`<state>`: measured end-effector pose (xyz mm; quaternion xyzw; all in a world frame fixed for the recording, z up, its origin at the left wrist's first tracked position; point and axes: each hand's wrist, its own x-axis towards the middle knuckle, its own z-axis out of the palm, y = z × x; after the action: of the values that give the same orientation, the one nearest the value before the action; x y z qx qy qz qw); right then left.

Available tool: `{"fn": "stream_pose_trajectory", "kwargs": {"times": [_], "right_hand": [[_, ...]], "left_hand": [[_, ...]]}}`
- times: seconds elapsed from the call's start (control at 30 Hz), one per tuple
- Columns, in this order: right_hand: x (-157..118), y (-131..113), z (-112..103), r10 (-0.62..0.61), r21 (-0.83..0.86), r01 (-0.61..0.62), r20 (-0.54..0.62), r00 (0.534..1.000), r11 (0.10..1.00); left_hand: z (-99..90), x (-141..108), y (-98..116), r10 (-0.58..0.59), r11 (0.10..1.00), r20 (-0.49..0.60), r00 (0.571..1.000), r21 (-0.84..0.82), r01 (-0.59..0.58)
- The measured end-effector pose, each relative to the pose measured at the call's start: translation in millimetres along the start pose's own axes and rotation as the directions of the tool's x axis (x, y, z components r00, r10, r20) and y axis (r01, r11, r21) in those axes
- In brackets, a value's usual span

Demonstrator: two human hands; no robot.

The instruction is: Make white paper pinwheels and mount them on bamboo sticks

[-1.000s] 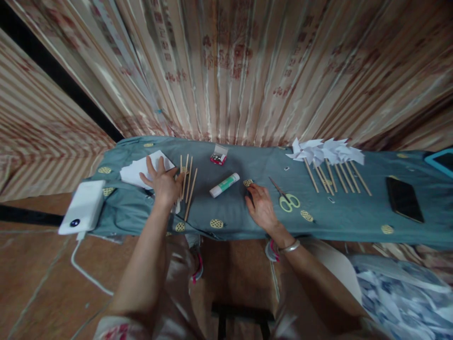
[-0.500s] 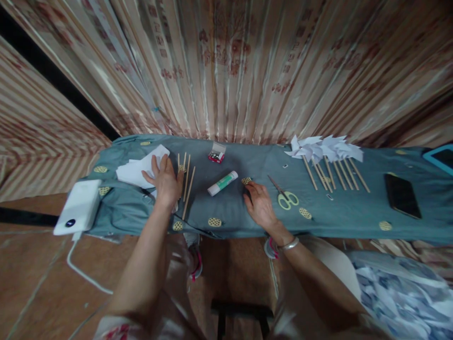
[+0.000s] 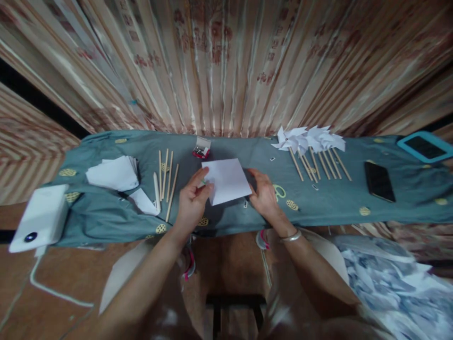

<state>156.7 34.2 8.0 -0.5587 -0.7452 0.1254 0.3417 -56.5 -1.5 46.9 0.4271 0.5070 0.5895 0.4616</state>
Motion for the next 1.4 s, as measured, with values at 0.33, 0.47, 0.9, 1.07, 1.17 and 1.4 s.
{"fn": "stream_pose_trajectory", "kwargs": {"times": [0.33, 0.47, 0.9, 1.07, 1.17, 1.4], "right_hand": [[-30, 15, -46, -0.080, 0.114, 0.047, 0.310, 0.947, 0.992], [-41, 9, -53, -0.096, 0.141, 0.047, 0.366, 0.926, 0.989], [-39, 12, -44, -0.119, 0.320, 0.007, 0.332, 0.936, 0.947], [-31, 21, -27, -0.024, 0.272, -0.060, 0.297, 0.955, 0.961], [-26, 23, -20, -0.005, 0.248, -0.064, 0.270, 0.963, 0.967], [-22, 20, -14, 0.002, 0.168, -0.042, 0.231, 0.973, 0.985]], "left_hand": [[26.2, -19, -38, -0.256, 0.963, 0.196, 0.947, -0.034, 0.267], [23.9, -16, -43, -0.191, 0.981, 0.279, 0.941, 0.096, 0.171], [20.3, -14, -50, -0.011, 0.837, 0.515, 0.857, 0.474, -0.274], [11.8, -10, -47, 0.042, 0.762, 0.478, 0.877, 0.552, -0.338], [6.6, -12, -44, 0.086, 0.742, 0.464, 0.882, 0.561, -0.368], [4.6, -29, -38, 0.289, 0.478, 0.636, 0.716, 0.552, -0.683]]}}
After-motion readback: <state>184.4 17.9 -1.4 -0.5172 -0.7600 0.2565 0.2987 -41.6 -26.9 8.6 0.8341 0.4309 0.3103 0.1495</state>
